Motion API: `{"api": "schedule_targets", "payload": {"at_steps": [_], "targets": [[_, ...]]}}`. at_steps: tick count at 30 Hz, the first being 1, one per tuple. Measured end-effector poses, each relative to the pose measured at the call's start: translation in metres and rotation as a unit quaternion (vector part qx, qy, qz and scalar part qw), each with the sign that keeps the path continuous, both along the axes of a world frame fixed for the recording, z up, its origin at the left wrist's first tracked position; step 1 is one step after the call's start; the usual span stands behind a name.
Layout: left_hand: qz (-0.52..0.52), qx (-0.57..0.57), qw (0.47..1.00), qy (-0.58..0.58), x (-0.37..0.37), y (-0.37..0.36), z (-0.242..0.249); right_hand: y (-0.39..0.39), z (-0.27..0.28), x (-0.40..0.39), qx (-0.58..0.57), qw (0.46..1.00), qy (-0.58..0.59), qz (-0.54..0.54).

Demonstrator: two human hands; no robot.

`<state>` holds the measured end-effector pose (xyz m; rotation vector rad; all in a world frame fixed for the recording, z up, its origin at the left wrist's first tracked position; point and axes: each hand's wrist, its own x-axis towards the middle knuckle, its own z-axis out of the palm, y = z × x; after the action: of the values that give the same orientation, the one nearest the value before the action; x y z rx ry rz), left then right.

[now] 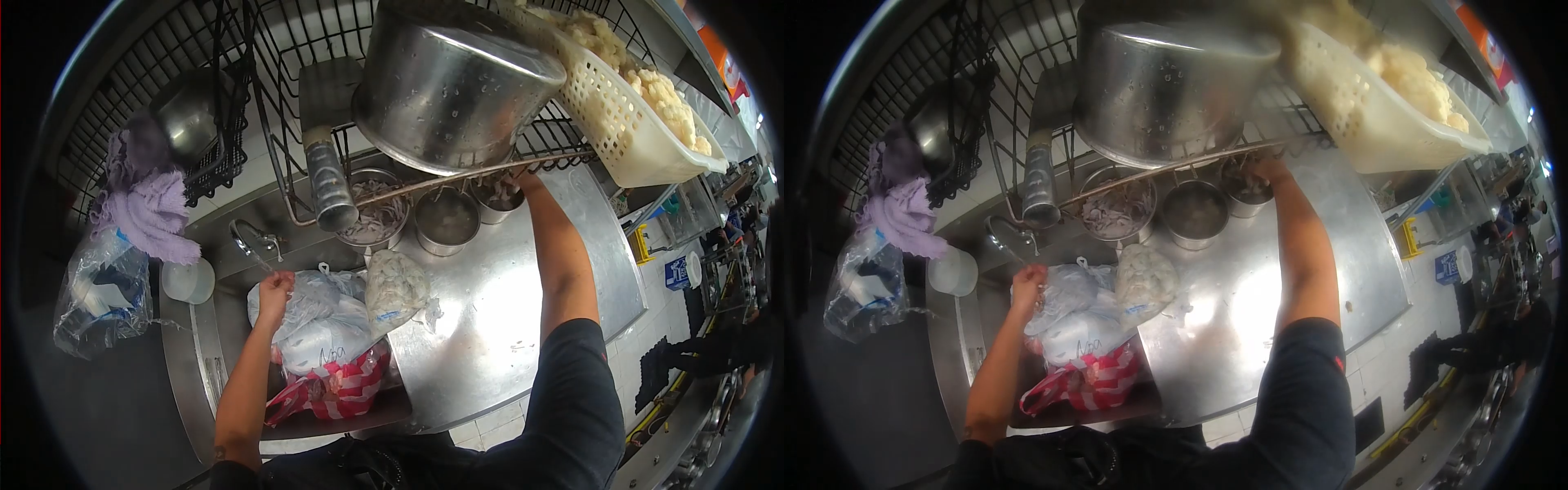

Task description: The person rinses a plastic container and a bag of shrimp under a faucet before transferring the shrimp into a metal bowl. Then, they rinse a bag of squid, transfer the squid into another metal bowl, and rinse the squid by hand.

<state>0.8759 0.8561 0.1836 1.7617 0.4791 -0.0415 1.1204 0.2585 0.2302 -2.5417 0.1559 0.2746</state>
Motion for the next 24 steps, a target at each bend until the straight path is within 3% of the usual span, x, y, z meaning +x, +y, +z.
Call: {"api": "schedule_targets", "payload": {"at_steps": [1,3,6,7,10,11,14,17,20,24], "targets": [[0.004,0.005,1.000,0.019,-0.002,0.001,0.002,0.002,0.002,-0.002,-0.037,0.999,-0.003,0.028],[0.011,0.010,0.999,0.034,-0.004,0.004,-0.004,0.020,-0.014,-0.030,-0.119,0.981,-0.137,0.067],[-0.003,0.008,1.000,0.017,-0.009,0.011,-0.022,0.049,-0.003,-0.026,-0.218,0.969,0.000,0.113],[-0.008,0.018,1.000,0.024,-0.009,0.005,-0.017,0.047,-0.021,-0.017,-0.180,0.978,0.077,0.064],[-0.004,0.025,0.999,0.038,-0.001,0.005,-0.009,0.023,-0.103,0.014,-0.129,0.988,0.084,0.024],[0.001,0.019,0.999,0.045,0.000,0.003,-0.001,0.012,-0.136,0.029,-0.219,0.974,0.023,0.061],[0.009,0.008,0.999,0.036,0.004,0.007,0.002,0.012,-0.132,0.023,-0.245,0.945,-0.207,0.071],[0.015,0.007,0.999,0.042,-0.001,0.010,0.003,0.013,-0.108,0.015,-0.161,0.970,-0.166,0.073],[0.010,0.024,0.998,0.059,-0.003,0.014,-0.002,0.009,-0.085,0.007,-0.169,0.969,-0.164,0.079],[0.004,0.031,0.998,0.052,0.000,0.003,-0.003,0.024,-0.011,-0.017,-0.161,0.980,-0.116,0.029]]}}
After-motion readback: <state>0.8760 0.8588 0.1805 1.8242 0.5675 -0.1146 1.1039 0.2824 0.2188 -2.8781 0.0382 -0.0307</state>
